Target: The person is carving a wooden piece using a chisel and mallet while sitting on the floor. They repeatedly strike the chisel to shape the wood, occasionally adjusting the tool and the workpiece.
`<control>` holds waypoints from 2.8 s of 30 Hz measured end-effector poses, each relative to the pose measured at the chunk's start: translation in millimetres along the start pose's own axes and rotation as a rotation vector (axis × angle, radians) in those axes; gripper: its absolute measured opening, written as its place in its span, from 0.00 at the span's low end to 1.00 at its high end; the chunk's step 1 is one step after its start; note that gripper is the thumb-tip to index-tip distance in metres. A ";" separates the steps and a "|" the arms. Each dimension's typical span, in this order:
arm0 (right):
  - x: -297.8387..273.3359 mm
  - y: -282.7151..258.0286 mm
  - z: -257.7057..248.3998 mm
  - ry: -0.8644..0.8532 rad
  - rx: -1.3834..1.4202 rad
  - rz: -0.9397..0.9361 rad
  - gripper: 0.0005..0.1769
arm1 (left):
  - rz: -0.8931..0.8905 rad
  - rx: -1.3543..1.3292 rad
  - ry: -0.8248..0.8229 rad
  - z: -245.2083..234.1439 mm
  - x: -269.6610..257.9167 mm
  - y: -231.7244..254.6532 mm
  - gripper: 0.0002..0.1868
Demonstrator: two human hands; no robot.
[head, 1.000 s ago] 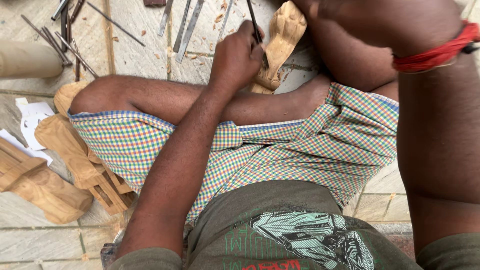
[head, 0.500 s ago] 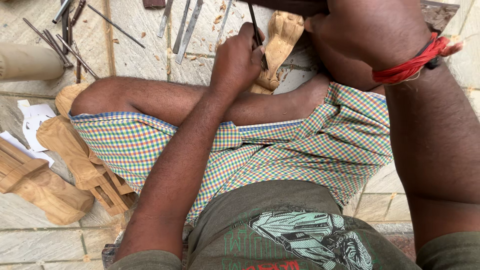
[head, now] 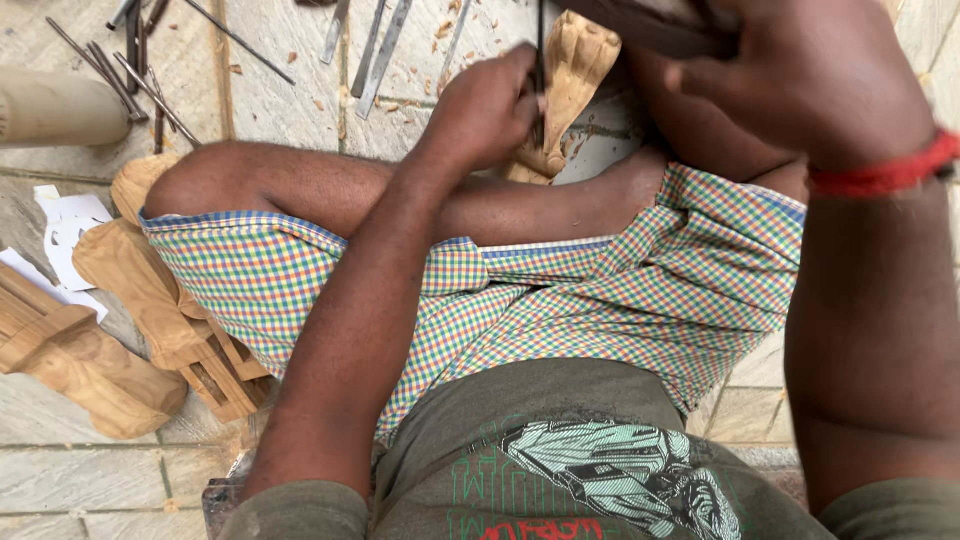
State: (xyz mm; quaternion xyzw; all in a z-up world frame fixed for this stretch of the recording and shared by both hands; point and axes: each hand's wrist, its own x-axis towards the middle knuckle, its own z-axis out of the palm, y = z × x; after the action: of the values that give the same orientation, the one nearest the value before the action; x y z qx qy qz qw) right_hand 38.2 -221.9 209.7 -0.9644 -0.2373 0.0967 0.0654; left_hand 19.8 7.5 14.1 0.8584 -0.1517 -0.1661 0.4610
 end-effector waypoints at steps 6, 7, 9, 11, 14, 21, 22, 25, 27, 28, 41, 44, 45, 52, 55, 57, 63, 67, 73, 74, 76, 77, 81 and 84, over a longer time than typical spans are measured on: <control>-73.6 3.5 -1.2 0.147 0.941 0.441 0.25 | -0.101 -0.326 0.186 -35.8 -15.5 -19.7 0.11; -91.1 6.6 2.4 0.182 1.153 0.539 0.26 | -0.165 -0.319 0.196 -39.0 -16.4 -22.2 0.12; -125.6 16.4 11.7 0.257 1.392 0.631 0.24 | -0.285 -0.301 0.215 -40.3 -13.5 -24.5 0.14; -156.8 27.3 24.0 0.333 1.444 0.619 0.21 | -0.216 -0.309 0.135 -29.5 -9.2 -20.8 0.12; -201.0 47.2 44.0 0.437 1.385 0.688 0.17 | -0.037 -0.077 0.187 -5.7 -6.7 -13.8 0.12; -249.4 71.5 85.7 0.629 1.436 0.766 0.08 | -0.129 -0.268 0.300 -7.5 -4.9 -18.1 0.11; -247.7 71.3 90.6 0.651 1.442 0.759 0.08 | -0.123 -0.260 0.296 -7.7 -6.2 -17.7 0.11; -240.1 73.1 96.2 0.679 1.445 0.739 0.07 | -0.088 -0.235 0.287 -5.3 -10.3 -15.8 0.11; -238.4 74.7 97.0 0.688 1.444 0.751 0.08 | -0.052 -0.220 0.285 -0.2 -13.2 -14.9 0.11; -237.5 76.8 97.9 0.692 1.447 0.765 0.08 | -0.069 -0.226 0.265 2.0 -12.8 -15.0 0.12; -258.8 102.9 131.3 0.655 1.551 0.840 0.14 | -0.079 -0.247 0.239 7.2 -13.5 -20.6 0.12; -259.7 101.8 132.2 0.649 1.506 0.840 0.14 | 0.024 -0.082 0.381 11.2 -10.0 -25.4 0.12; -260.0 101.6 132.0 0.649 1.493 0.839 0.14 | 0.057 -0.010 0.445 11.4 -8.8 -26.8 0.13; -261.5 106.3 137.8 0.660 1.494 0.872 0.14 | -0.130 -0.203 0.353 17.5 -18.6 -23.6 0.13; -263.5 109.4 139.8 0.656 1.504 0.868 0.14 | -0.135 -0.272 0.411 25.7 -24.1 -19.6 0.12; -264.1 109.6 138.7 0.652 1.492 0.870 0.15 | -0.176 -0.362 0.432 28.7 -25.3 -18.8 0.11; -254.4 97.3 127.9 0.666 1.397 0.868 0.14 | -0.121 -0.235 0.490 32.1 -27.7 -16.8 0.11; -235.3 75.2 110.5 0.711 1.446 0.888 0.14 | -0.160 -0.268 0.516 37.8 -29.4 -12.0 0.11; -181.3 13.2 61.0 0.638 1.127 0.677 0.24 | -0.147 -0.203 0.552 40.2 -32.5 -7.3 0.12; -172.5 1.5 54.2 0.605 1.079 0.645 0.26 | -0.144 -0.184 0.558 40.9 -33.2 -6.8 0.12; -153.2 -17.6 44.0 0.543 0.935 0.397 0.31 | -0.126 -0.143 0.567 42.9 -34.5 -5.9 0.12; -143.2 -24.6 38.5 0.520 0.781 0.274 0.34 | -0.110 -0.122 0.569 44.4 -35.3 -5.1 0.12; -93.5 -53.2 16.8 0.488 0.177 -0.108 0.39 | -0.052 -0.136 0.594 49.0 -37.2 -0.2 0.12; -52.9 -77.4 7.6 0.431 0.092 -0.192 0.33 | -0.128 -0.049 0.570 47.2 -38.7 4.5 0.18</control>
State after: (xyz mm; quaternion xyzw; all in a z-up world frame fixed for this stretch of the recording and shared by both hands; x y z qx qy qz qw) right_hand -43.9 -178.1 223.8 -0.9317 -0.3039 -0.1073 0.1674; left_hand -35.5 -13.9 -1.0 0.8668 0.0426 0.0492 0.4943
